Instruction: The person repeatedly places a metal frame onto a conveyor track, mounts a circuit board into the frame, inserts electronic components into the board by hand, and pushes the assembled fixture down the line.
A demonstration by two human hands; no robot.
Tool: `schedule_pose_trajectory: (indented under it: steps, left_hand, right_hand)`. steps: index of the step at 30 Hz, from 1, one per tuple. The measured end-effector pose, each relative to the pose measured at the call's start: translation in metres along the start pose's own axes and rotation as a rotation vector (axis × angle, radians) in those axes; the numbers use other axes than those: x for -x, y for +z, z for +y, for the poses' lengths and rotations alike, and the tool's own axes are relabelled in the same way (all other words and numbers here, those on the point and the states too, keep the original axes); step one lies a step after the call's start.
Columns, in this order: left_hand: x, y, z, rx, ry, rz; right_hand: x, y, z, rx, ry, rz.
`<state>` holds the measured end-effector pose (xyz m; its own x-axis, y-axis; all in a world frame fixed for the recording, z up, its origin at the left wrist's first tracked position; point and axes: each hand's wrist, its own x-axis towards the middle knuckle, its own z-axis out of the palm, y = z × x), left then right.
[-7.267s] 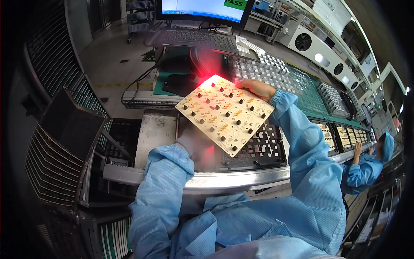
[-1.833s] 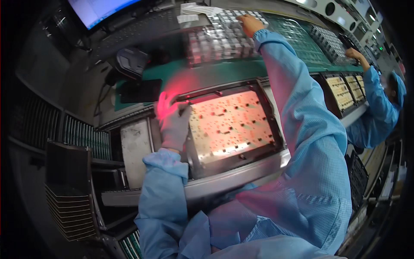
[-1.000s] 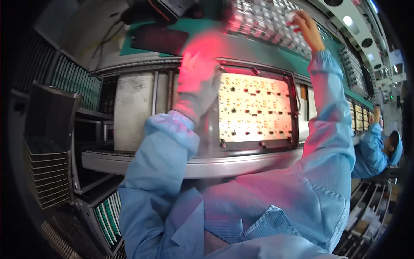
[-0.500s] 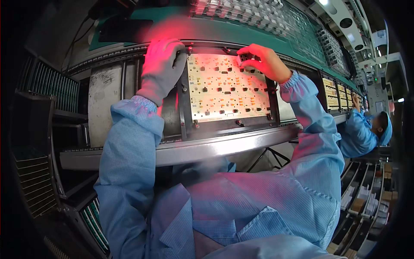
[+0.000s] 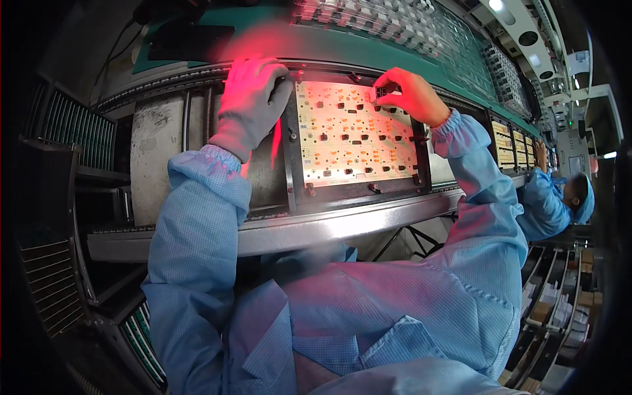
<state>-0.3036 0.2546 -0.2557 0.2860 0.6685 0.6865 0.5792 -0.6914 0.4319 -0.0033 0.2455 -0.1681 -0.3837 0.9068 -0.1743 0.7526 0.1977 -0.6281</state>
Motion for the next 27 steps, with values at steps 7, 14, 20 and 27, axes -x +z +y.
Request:
schedule_pose_trajectory:
  steps: [7, 14, 20, 27]
  left_hand:
    - [-0.003, -0.008, 0.006, -0.036, 0.048, 0.055]
    - [0.007, -0.008, -0.002, 0.013, -0.006, 0.093]
    - [0.026, -0.003, -0.012, -0.061, -0.095, -0.049]
    - [0.024, -0.001, -0.021, -0.028, -0.023, -0.021]
  right_hand:
    - [-0.043, -0.029, 0.001, 0.173, 0.062, -0.286]
    - [-0.059, -0.029, 0.015, 0.304, 0.154, -0.436]
    - [-0.016, -0.011, 0.027, -0.103, 0.034, -0.116]
    - [-0.039, -0.023, 0.051, 0.056, 0.169, -0.272]
